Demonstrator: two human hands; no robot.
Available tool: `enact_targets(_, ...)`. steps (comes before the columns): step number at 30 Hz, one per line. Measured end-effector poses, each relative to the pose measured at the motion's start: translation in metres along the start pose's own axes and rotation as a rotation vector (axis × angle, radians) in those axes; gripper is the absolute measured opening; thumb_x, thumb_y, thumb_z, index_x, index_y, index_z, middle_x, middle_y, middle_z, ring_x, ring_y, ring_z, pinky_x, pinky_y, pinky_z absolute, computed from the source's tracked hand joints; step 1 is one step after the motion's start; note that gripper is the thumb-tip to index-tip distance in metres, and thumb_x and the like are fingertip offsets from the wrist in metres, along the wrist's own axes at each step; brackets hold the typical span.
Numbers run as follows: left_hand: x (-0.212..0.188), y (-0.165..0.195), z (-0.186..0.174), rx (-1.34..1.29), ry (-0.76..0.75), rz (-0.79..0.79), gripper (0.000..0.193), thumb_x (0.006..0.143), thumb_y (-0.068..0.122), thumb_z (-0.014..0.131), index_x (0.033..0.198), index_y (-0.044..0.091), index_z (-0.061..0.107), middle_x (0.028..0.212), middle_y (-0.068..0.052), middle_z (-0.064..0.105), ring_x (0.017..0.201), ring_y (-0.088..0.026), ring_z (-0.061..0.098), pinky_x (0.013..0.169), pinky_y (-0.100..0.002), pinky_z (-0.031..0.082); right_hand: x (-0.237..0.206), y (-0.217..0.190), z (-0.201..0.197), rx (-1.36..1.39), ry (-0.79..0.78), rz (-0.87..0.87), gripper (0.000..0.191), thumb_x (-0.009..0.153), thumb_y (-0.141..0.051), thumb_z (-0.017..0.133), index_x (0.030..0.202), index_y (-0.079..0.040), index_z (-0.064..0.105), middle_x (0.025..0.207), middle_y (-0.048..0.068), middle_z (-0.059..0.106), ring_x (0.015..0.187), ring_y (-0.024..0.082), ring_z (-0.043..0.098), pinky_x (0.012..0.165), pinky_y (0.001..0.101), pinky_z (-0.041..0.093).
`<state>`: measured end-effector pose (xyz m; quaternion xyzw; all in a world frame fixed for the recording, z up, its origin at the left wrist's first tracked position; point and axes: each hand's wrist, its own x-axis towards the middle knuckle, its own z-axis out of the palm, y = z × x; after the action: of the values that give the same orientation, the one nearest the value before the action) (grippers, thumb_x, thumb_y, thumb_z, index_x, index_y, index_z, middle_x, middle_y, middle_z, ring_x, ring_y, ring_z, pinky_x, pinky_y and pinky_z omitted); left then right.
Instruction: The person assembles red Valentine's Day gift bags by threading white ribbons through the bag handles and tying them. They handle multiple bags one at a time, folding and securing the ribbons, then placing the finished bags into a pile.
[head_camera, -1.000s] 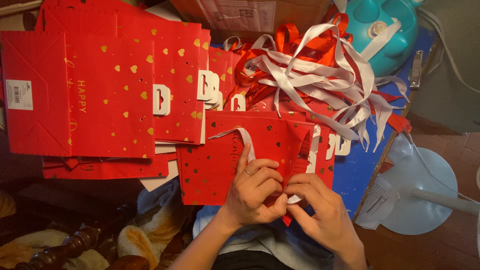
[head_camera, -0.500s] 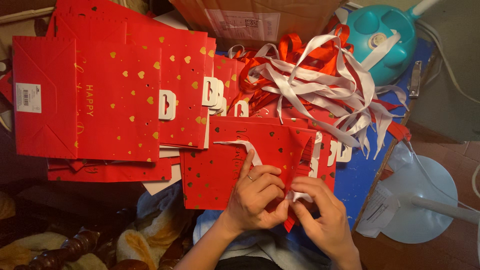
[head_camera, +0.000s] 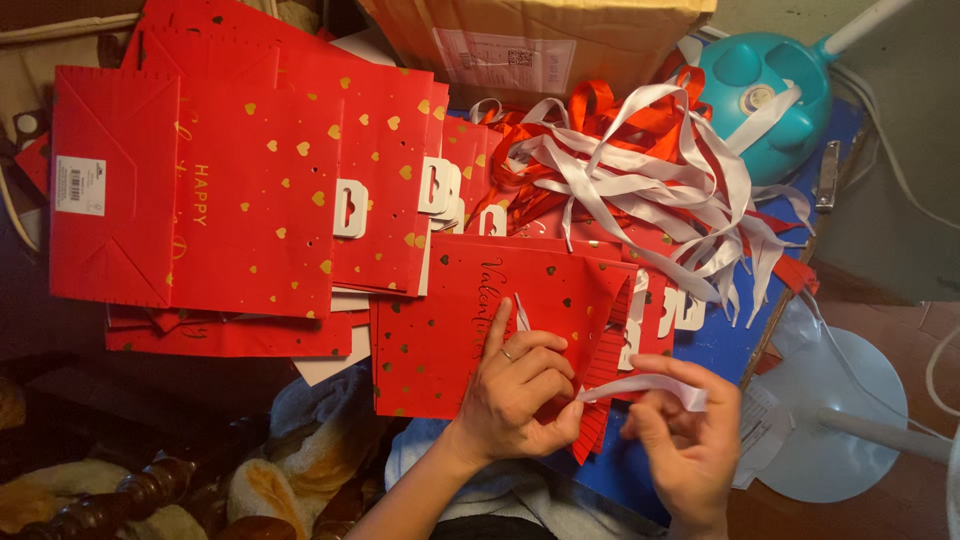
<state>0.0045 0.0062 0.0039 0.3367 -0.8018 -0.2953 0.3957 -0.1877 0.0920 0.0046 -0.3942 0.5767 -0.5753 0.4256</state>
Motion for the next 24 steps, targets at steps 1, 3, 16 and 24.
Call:
enact_targets(1, 0.000, 0.000, 0.001, 0.008, 0.001, 0.003, 0.014, 0.082, 0.021, 0.075, 0.077, 0.012, 0.066, 0.088, 0.001, 0.067, 0.111, -0.022, 0.069, 0.130, -0.060, 0.019, 0.001, -0.004, 0.001, -0.039, -0.056, 0.052, 0.041, 0.088, 0.001, 0.068, 0.126, -0.003, 0.052, 0.127, 0.015, 0.067, 0.077, 0.013, 0.065, 0.071, 0.0265, 0.058)
enact_targets(3, 0.000, -0.001, 0.001, 0.013, 0.005, 0.010, 0.013, 0.082, 0.020, 0.075, 0.077, 0.012, 0.066, 0.088, 0.001, 0.067, 0.111, -0.022, 0.069, 0.131, -0.060, 0.019, 0.007, -0.009, 0.008, -0.321, -0.187, -0.077, 0.038, 0.083, 0.001, 0.071, 0.118, 0.000, 0.059, 0.119, 0.014, 0.070, 0.086, 0.017, 0.071, 0.078, 0.0290, 0.058)
enact_targets(16, 0.003, -0.005, 0.004, 0.003, 0.037, 0.033, 0.013, 0.082, 0.018, 0.072, 0.076, 0.011, 0.064, 0.086, 0.002, 0.066, 0.110, -0.021, 0.069, 0.130, -0.060, 0.021, 0.002, -0.006, 0.013, -0.606, -0.178, -0.162, 0.015, 0.084, -0.001, 0.076, 0.097, -0.003, 0.068, 0.090, 0.008, 0.070, 0.075, 0.017, 0.070, 0.067, 0.0284, 0.055)
enact_targets(24, 0.007, -0.005, 0.003, 0.007, 0.032, 0.036, 0.012, 0.082, 0.018, 0.072, 0.077, 0.012, 0.063, 0.084, 0.002, 0.065, 0.108, -0.022, 0.068, 0.130, -0.060, 0.023, 0.006, -0.028, 0.012, -0.252, 0.100, -0.224, 0.029, 0.090, -0.006, 0.068, 0.117, -0.004, 0.056, 0.121, 0.009, 0.061, 0.097, 0.013, 0.064, 0.087, 0.0304, 0.055)
